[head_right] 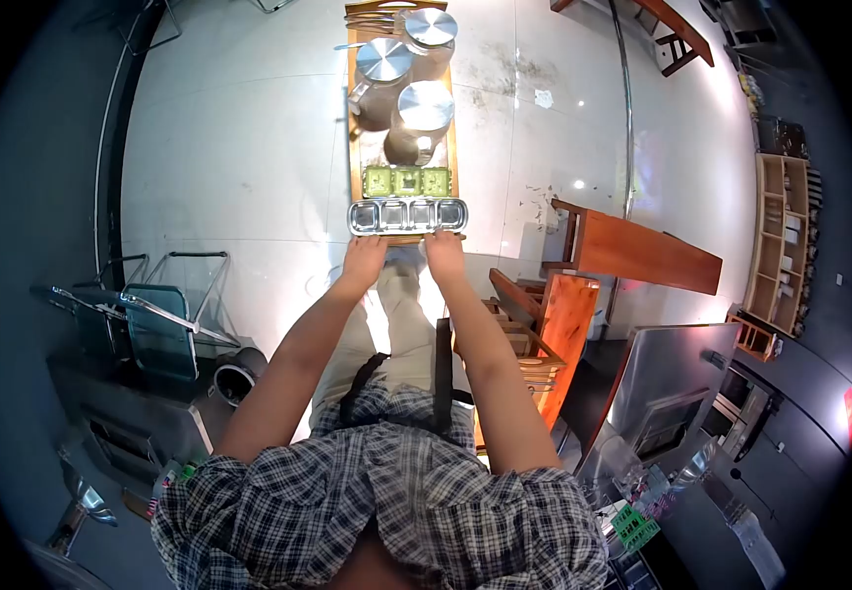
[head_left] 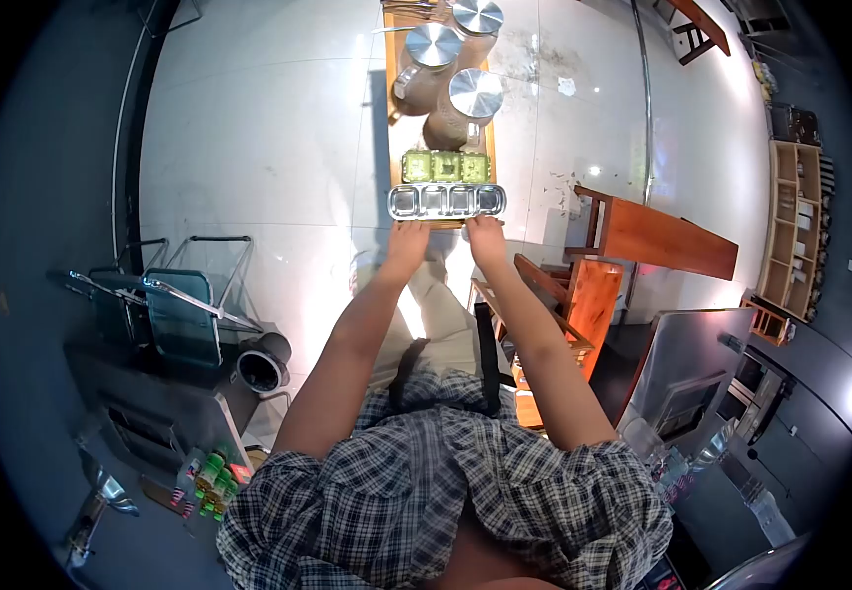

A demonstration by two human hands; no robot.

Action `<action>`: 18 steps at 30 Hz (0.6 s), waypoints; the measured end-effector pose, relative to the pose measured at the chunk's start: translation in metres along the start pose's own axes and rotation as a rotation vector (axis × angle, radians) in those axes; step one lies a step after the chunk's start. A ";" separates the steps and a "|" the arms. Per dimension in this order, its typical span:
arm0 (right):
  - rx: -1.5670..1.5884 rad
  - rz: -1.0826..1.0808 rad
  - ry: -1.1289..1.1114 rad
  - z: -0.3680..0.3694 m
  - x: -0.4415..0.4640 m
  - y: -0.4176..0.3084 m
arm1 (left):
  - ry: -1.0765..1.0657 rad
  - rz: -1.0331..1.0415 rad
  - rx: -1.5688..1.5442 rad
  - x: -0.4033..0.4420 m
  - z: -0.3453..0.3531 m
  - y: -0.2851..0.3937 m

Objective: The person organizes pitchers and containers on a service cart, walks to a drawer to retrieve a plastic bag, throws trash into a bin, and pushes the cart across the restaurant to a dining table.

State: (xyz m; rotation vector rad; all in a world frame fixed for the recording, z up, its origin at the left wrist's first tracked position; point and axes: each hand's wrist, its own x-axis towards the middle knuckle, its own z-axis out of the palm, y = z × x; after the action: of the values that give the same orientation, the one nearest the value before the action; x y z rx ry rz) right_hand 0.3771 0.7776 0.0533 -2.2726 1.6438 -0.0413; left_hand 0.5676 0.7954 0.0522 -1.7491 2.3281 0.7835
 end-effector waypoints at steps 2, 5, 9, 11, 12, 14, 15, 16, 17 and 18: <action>-0.120 -0.004 -0.092 0.007 -0.001 -0.012 | 0.168 0.014 0.021 -0.011 0.009 -0.011; -0.103 -0.007 -0.090 0.011 0.004 -0.002 | 0.148 0.051 0.079 0.005 0.013 -0.007; -0.175 -0.047 -0.135 0.012 0.011 0.004 | 0.202 0.065 0.099 0.020 0.020 -0.001; -0.155 -0.033 -0.106 0.011 0.015 -0.004 | 0.223 0.064 0.139 0.016 0.016 -0.003; -0.165 -0.050 -0.098 0.012 0.016 -0.008 | 0.227 0.062 0.139 0.012 0.014 -0.005; -0.175 -0.063 -0.085 0.015 0.014 -0.024 | 0.204 0.063 0.150 -0.001 0.008 -0.014; -0.182 -0.071 -0.084 0.014 0.013 -0.024 | 0.204 0.062 0.149 -0.001 0.009 -0.015; -0.189 -0.082 -0.087 0.014 0.011 -0.027 | 0.208 0.074 0.156 -0.002 0.009 -0.017; -0.195 -0.096 -0.089 0.013 0.011 -0.027 | 0.212 0.085 0.164 0.000 0.010 -0.019; -0.192 -0.100 -0.090 0.016 0.010 -0.030 | 0.210 0.080 0.165 -0.003 0.010 -0.024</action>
State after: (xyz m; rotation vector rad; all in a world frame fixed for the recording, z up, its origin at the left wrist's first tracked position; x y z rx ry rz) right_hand 0.4115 0.7803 0.0448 -2.4580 1.5463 0.2010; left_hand 0.5886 0.7979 0.0371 -1.7528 2.5269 0.4201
